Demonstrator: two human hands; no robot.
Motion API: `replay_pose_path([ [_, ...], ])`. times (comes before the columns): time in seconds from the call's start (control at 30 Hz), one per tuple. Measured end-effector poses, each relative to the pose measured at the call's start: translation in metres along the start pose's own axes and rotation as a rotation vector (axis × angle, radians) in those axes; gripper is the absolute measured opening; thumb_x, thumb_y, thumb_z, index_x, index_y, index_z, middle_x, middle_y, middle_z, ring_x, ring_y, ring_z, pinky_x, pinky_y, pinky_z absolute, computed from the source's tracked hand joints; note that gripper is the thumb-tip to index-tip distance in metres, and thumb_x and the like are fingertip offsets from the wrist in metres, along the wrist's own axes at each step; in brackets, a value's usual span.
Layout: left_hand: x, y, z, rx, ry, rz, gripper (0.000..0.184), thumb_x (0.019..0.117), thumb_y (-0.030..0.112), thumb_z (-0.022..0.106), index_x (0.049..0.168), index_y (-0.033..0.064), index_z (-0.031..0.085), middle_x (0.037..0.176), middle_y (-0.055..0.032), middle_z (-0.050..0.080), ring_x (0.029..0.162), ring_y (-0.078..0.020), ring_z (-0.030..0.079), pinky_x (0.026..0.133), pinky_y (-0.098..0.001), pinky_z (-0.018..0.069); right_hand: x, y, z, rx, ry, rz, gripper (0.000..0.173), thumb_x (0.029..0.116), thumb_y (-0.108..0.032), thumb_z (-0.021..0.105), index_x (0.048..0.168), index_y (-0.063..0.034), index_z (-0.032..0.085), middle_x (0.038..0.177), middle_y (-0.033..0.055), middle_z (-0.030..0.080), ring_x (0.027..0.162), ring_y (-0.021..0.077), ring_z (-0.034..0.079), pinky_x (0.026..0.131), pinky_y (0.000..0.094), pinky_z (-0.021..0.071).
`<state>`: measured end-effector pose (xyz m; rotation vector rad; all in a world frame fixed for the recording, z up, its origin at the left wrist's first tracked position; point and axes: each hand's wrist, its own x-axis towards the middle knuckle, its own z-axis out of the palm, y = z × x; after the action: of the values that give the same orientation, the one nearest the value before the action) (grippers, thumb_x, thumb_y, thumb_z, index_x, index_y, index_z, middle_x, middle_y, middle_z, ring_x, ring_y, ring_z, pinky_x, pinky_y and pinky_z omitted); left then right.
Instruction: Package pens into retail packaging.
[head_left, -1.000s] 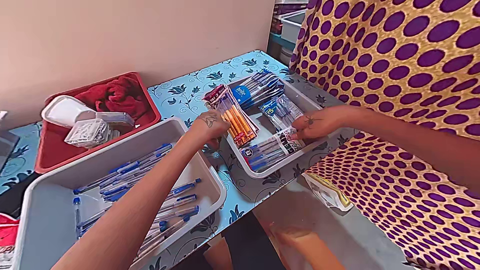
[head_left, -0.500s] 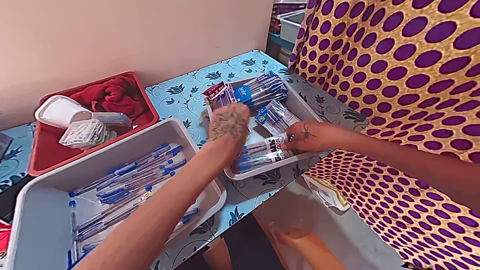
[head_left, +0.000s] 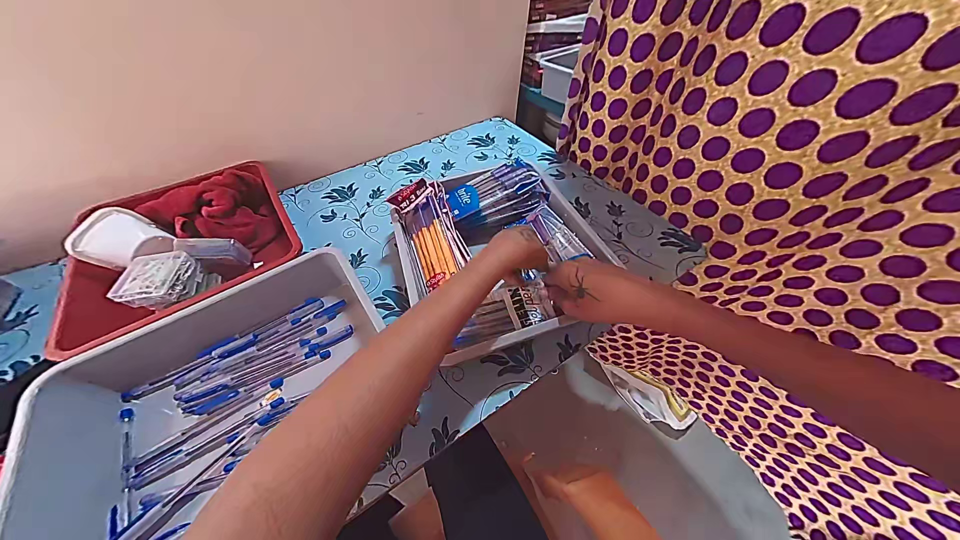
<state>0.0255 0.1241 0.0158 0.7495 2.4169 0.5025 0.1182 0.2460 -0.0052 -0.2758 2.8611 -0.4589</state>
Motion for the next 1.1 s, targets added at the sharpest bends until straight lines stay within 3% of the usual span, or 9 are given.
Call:
replay_pose_path([
  [0.13,0.006,-0.001,-0.007,-0.074,-0.021,-0.078,0.017,0.0996,0.016,0.061,0.106,0.0008,0.061,0.08,-0.0054,0.062,0.063,-0.01,0.058,0.063,-0.0268,0.0505,0.004,-0.018,-0.012,-0.106,-0.068,0.012,0.023,0.1047,-0.016,0.055,0.096,0.0028,0.066,0.088,0.0171,0.064,0.088,0.0341,0.065,0.076,0.0532,0.0481],
  [0.23,0.007,0.005,-0.01,0.016,-0.045,-0.072,0.016,0.102,0.015,0.055,0.098,0.0023,0.062,0.075,-0.0039,0.062,0.059,-0.0094,0.058,0.06,-0.0266,0.0496,0.013,-0.019,-0.016,-0.124,-0.123,0.022,0.026,0.1042,-0.02,0.059,0.094,0.0024,0.067,0.089,0.0168,0.065,0.089,0.0339,0.064,0.078,0.0548,0.0473],
  [0.3,0.005,0.003,-0.012,-0.032,-0.054,-0.062,0.018,0.1033,0.018,0.053,0.101,0.0026,0.063,0.076,-0.0043,0.062,0.062,-0.0102,0.058,0.062,-0.0273,0.05,0.018,-0.015,-0.015,-0.097,-0.155,0.056,0.029,0.1047,-0.025,0.06,0.097,0.0015,0.068,0.093,0.0166,0.066,0.092,0.0334,0.064,0.082,0.0558,0.0477],
  [0.4,0.004,-0.004,-0.014,-0.134,-0.062,-0.069,0.028,0.1041,0.027,0.058,0.113,0.0017,0.063,0.086,-0.0068,0.065,0.069,-0.012,0.061,0.069,-0.0295,0.0527,0.024,0.003,-0.009,0.025,-0.143,0.032,0.028,0.1034,-0.025,0.062,0.093,0.0009,0.067,0.087,0.0133,0.063,0.084,0.0265,0.062,0.077,0.049,0.0492],
  [0.53,0.005,-0.011,-0.012,-0.139,-0.062,-0.043,0.032,0.1062,0.03,0.053,0.114,0.001,0.063,0.085,-0.0069,0.065,0.067,-0.0111,0.061,0.067,-0.0283,0.0527,0.02,0.001,-0.012,0.048,-0.159,0.02,0.022,0.1047,-0.015,0.059,0.092,0.0026,0.066,0.084,0.012,0.061,0.079,0.0217,0.06,0.074,0.0407,0.0488],
  [0.67,0.0,-0.009,-0.013,-0.128,-0.038,-0.026,0.027,0.1068,0.021,0.048,0.12,0.0,0.059,0.096,-0.0107,0.064,0.073,-0.014,0.063,0.068,-0.0304,0.0533,0.017,-0.02,-0.011,-0.201,-0.095,0.11,0.022,0.0994,-0.016,0.067,0.107,0.0039,0.066,0.099,0.0213,0.067,0.095,0.0396,0.066,0.082,0.0595,0.0502],
  [0.83,0.001,-0.011,-0.012,-0.054,-0.024,0.013,0.027,0.1068,0.019,0.048,0.118,-0.0039,0.059,0.101,-0.016,0.063,0.082,-0.0207,0.065,0.075,-0.038,0.0547,0.02,-0.039,-0.014,-0.358,-0.101,0.197,0.029,0.0963,-0.023,0.073,0.103,0.0048,0.069,0.104,0.0246,0.067,0.103,0.044,0.065,0.085,0.0622,0.0489],
  [1.0,-0.028,-0.008,-0.019,0.05,0.153,0.134,0.024,0.1032,0.013,0.054,0.109,-0.0086,0.06,0.101,-0.0212,0.063,0.082,-0.0272,0.067,0.074,-0.0418,0.0554,0.01,-0.03,-0.025,-0.272,-0.118,0.125,0.02,0.0975,-0.016,0.071,0.105,0.0022,0.071,0.097,0.0209,0.07,0.097,0.0405,0.067,0.086,0.0617,0.0497],
  [1.1,-0.082,-0.025,-0.027,0.065,0.328,0.35,0.023,0.1041,0.015,0.054,0.101,-0.0048,0.064,0.095,-0.0171,0.063,0.086,-0.0263,0.064,0.077,-0.0427,0.052,-0.013,-0.026,-0.026,-0.171,0.088,-0.026,0.01,0.0965,-0.005,0.068,0.104,-0.0009,0.074,0.087,0.0178,0.071,0.083,0.0378,0.069,0.074,0.0612,0.0522],
])
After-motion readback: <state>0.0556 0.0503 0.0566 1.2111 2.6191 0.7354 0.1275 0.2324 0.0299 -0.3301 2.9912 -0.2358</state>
